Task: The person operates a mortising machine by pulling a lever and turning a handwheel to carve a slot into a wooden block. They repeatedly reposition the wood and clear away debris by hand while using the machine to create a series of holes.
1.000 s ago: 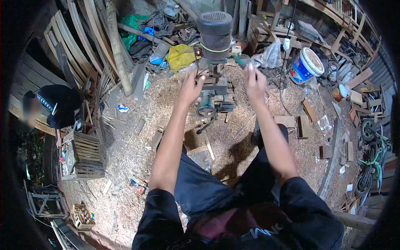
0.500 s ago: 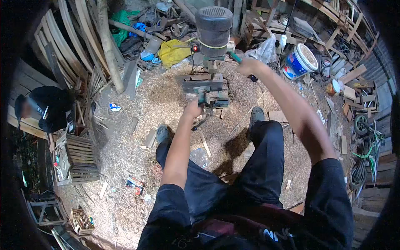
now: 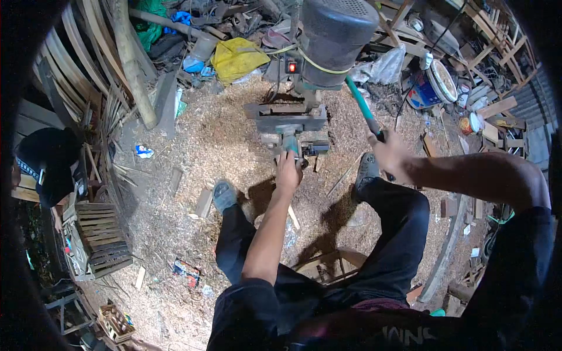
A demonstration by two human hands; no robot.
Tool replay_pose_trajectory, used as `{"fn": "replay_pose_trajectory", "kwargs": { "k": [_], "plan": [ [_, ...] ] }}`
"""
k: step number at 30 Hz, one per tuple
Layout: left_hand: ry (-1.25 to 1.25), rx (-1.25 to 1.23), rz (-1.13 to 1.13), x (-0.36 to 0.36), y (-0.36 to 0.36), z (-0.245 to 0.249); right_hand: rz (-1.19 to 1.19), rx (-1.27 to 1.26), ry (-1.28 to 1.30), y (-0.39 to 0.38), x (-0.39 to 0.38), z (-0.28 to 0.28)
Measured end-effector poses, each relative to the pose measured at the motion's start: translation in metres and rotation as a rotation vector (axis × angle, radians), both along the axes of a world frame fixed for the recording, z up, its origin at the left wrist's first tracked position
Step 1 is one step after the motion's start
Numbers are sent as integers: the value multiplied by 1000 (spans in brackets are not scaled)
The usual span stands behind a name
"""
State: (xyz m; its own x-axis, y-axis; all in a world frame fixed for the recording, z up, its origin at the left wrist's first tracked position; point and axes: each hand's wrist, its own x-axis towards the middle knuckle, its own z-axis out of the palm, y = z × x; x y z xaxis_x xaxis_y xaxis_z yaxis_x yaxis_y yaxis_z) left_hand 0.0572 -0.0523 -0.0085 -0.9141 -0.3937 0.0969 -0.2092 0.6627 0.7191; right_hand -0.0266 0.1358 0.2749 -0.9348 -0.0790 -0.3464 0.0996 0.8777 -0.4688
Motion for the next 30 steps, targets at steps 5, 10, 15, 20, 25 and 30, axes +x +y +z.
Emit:
{"fn": "replay_pose_trajectory", "kwargs": {
  "k": [5,10,15,20,25,30],
  "plan": [
    [157,-35,69,0,5,3,31,-128,149,19,-1,-78],
    [133,-26,54,0,3,5,148,-218,288,38,5,-145],
    [103,-14,70,1,0,9,117,-347,547,6,9,-291],
    [149,-74,76,2,6,2,-19,-357,406,-6,2,-339],
    [179,-70,55,3,6,-3,24,-360,487,-2,0,-347],
    [345,52,66,5,7,-8,153,-392,451,17,22,-269]
  ]
}}
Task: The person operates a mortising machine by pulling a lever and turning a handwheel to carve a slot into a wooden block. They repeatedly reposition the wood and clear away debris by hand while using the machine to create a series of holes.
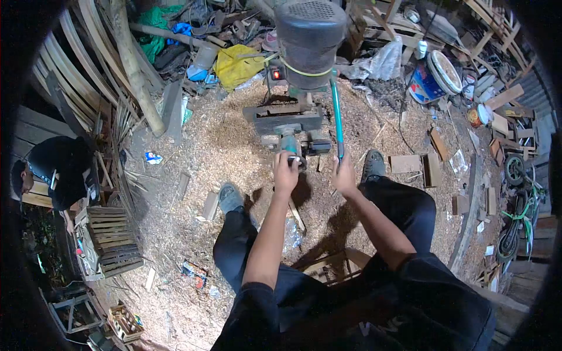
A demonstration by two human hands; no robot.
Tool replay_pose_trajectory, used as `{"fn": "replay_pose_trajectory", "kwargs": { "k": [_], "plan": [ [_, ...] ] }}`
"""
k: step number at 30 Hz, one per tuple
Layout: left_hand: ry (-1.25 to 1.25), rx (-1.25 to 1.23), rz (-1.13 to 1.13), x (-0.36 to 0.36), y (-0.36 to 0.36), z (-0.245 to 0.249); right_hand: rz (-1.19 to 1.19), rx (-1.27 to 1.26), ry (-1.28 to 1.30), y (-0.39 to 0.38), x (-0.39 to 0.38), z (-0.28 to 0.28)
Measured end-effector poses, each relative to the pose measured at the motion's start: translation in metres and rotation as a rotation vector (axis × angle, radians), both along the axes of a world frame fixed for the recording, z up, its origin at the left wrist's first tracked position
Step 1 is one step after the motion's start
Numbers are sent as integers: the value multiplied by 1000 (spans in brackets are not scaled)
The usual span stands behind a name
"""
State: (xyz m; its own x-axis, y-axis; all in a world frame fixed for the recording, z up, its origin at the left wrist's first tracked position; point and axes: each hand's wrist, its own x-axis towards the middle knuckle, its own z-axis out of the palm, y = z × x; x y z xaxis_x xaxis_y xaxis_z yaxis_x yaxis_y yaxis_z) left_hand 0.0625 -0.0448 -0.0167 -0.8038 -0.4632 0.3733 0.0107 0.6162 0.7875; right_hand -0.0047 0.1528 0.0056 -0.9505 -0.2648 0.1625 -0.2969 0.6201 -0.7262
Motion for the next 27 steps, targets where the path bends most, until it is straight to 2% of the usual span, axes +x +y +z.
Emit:
{"fn": "replay_pose_trajectory", "kwargs": {
  "k": [2,5,6,7,8,9,10,12,14,15,17,18,19,20,21,22,23,24,25,27],
  "plan": [
    [-66,84,27,3,0,-10,157,-2,252,10,16,72],
    [-93,32,63,14,1,-8,391,-13,340,31,12,153],
    [-175,71,38,17,1,1,481,14,497,37,5,192],
    [-256,111,13,20,0,12,450,-55,219,40,2,234],
    [-342,154,-11,24,-1,23,435,-166,94,38,-3,272],
    [-395,218,13,29,2,37,411,-284,-24,35,-8,310],
    [-450,282,37,32,4,58,403,-447,13,25,-20,334],
    [-557,410,85,37,8,87,387,-361,466,10,-67,352],
    [-380,441,72,48,9,72,335,-355,755,-4,-100,365],
    [-333,463,59,51,4,59,313,-376,858,-8,-106,367],
    [-251,515,60,58,-4,32,392,-387,633,-12,-105,332],
    [-294,453,59,60,-11,19,432,-389,521,-13,-102,309],
    [-338,392,58,64,-19,6,438,-284,330,-11,-83,289],
    [-385,333,56,68,-28,-14,440,-176,137,-6,-58,264],
    [-392,439,86,68,-39,-62,484,-125,-3,-8,-53,214],
    [-471,327,69,73,-43,-69,566,29,12,-5,-56,147],
    [-549,214,53,78,-47,-72,629,220,-167,0,-42,117],
    [-628,99,36,80,-49,-70,732,562,-231,3,-32,74],
    [-733,295,99,81,-38,-45,826,907,-291,2,-32,43],
    [-704,276,194,77,-27,-50,831,556,-285,-23,-13,67]
  ]
}}
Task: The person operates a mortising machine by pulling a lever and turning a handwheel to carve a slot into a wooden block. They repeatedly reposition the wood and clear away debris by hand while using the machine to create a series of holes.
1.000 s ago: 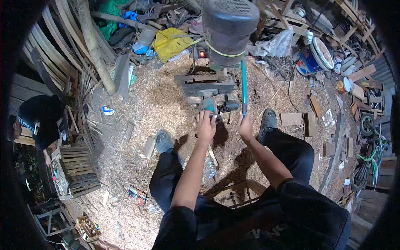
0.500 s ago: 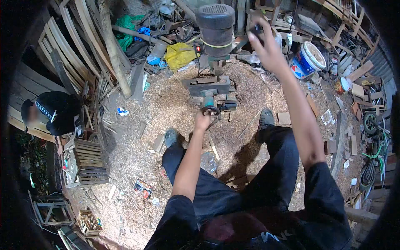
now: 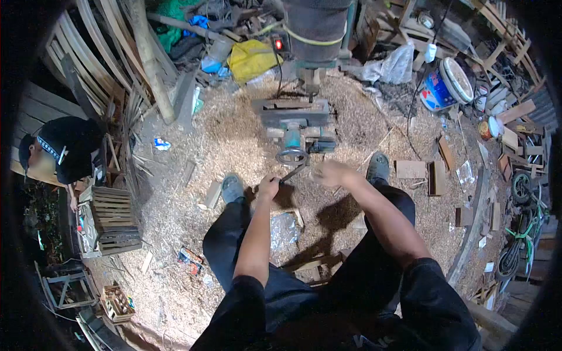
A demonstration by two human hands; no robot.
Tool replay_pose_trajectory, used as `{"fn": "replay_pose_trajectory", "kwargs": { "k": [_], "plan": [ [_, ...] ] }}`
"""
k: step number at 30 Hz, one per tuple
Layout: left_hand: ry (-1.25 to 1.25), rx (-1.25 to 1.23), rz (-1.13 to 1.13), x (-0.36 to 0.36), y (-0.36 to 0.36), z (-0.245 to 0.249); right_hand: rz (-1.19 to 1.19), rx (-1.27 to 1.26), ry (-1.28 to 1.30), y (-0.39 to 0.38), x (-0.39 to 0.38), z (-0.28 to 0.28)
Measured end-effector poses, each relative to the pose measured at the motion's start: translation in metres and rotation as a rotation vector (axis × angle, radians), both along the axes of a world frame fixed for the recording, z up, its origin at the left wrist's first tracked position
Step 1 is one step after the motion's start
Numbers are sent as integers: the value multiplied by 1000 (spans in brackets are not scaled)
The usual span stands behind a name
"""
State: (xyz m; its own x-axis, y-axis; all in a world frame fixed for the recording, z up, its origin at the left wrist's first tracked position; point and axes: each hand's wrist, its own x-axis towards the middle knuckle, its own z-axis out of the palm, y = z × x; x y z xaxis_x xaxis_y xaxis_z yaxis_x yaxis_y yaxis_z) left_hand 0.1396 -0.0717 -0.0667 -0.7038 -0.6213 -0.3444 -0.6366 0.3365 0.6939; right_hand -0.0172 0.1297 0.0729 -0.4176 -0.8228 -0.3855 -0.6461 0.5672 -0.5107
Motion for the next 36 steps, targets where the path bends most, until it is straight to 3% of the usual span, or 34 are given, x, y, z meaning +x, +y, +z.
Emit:
{"fn": "replay_pose_trajectory", "kwargs": {
  "k": [1,3,5,6,8,9,10,12,15,24,27,28,31,33,36],
  "plan": [
    [13,-28,41,-4,0,-8,-41,-156,-50,-16,6,9],
    [-9,31,34,-16,-10,-60,-18,-231,50,-37,3,-8],
    [-99,55,-34,-25,-10,-45,-62,-223,101,-57,3,-17],
    [-161,39,-187,-29,-32,-146,-114,-176,103,-68,4,-9],
    [-89,1,-194,-34,-32,-243,-168,-100,109,-90,3,-18],
    [44,-9,-142,-33,-30,-296,-143,-84,94,-98,4,-24],
    [355,13,-78,-37,-29,-369,-117,-68,73,-103,8,-30],
    [29,-64,-119,-35,-22,-304,-94,-34,34,-106,15,-12],
    [-93,-85,-129,-35,-13,-266,-51,-76,-14,-105,9,-30],
    [-178,-173,-150,-49,-26,-253,-2,-172,-136,-74,-11,-9],
    [-197,-218,-151,-47,-38,-250,37,-243,-85,-65,-16,-26],
    [-225,-243,-152,-42,-43,-246,15,-96,-127,-67,-17,-16],
    [-290,-388,-104,-30,-46,-228,42,-79,-110,-60,-20,-7],
    [-199,-340,-121,-32,-21,-96,-4,-123,-80,-54,-25,-16],
    [-48,-332,49,-36,21,-44,-36,-195,-51,-39,-38,-25]
  ]
}}
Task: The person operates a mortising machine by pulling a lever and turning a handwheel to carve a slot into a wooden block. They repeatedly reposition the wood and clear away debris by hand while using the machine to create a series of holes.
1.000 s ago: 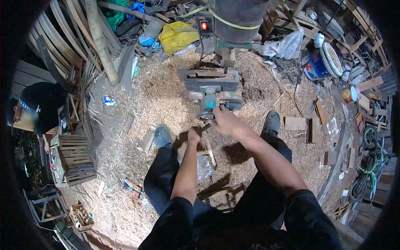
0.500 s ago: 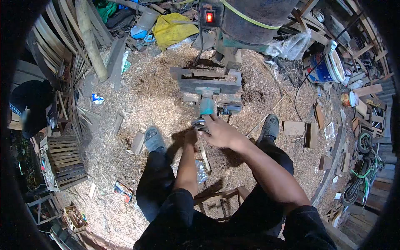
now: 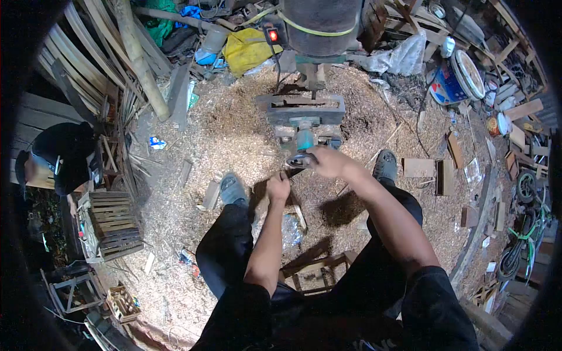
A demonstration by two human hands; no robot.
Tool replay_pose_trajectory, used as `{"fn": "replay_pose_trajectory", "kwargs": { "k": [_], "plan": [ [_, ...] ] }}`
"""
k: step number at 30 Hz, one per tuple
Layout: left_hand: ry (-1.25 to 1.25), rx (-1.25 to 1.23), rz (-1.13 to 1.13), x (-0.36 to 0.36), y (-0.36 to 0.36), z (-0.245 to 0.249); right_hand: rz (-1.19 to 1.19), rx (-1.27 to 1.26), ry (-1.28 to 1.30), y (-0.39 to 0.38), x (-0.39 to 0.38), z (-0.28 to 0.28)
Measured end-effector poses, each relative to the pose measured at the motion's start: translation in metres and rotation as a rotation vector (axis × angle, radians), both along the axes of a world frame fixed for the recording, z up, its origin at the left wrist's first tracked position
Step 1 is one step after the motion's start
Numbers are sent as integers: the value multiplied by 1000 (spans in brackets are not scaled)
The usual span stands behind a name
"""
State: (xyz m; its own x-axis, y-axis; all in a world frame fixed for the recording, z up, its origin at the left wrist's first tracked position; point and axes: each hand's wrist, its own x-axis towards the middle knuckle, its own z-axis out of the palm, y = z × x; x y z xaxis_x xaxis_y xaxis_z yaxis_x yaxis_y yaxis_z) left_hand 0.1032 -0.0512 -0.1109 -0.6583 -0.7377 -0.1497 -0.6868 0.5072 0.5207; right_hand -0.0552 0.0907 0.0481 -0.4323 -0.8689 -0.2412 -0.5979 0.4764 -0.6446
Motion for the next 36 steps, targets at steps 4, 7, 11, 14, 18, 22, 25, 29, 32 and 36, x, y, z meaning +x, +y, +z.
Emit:
{"fn": "replay_pose_trajectory", "kwargs": {
  "k": [4,7,11,14,18,22,25,29,32,36],
  "plan": [
    [232,182,-39,-9,61,53,-108,-101,54,39,-9,14],
    [185,234,-141,-23,95,52,-180,-110,147,81,-9,-4],
    [291,109,-245,-26,134,74,-218,-80,167,128,4,-26],
    [101,117,-284,-27,132,71,-141,-11,165,147,5,-36],
    [-13,84,-462,-31,116,82,-97,79,129,128,4,-25],
    [295,64,-459,-19,85,46,-88,-52,117,108,-3,-10],
    [374,164,-256,-5,62,38,-149,22,90,109,-5,-2],
    [331,183,-482,-3,57,49,-92,17,99,107,0,-5],
    [296,252,-435,-1,57,56,-63,82,180,103,-2,-13],
    [212,217,-501,4,40,82,-89,-64,226,103,1,-4]
  ]
}}
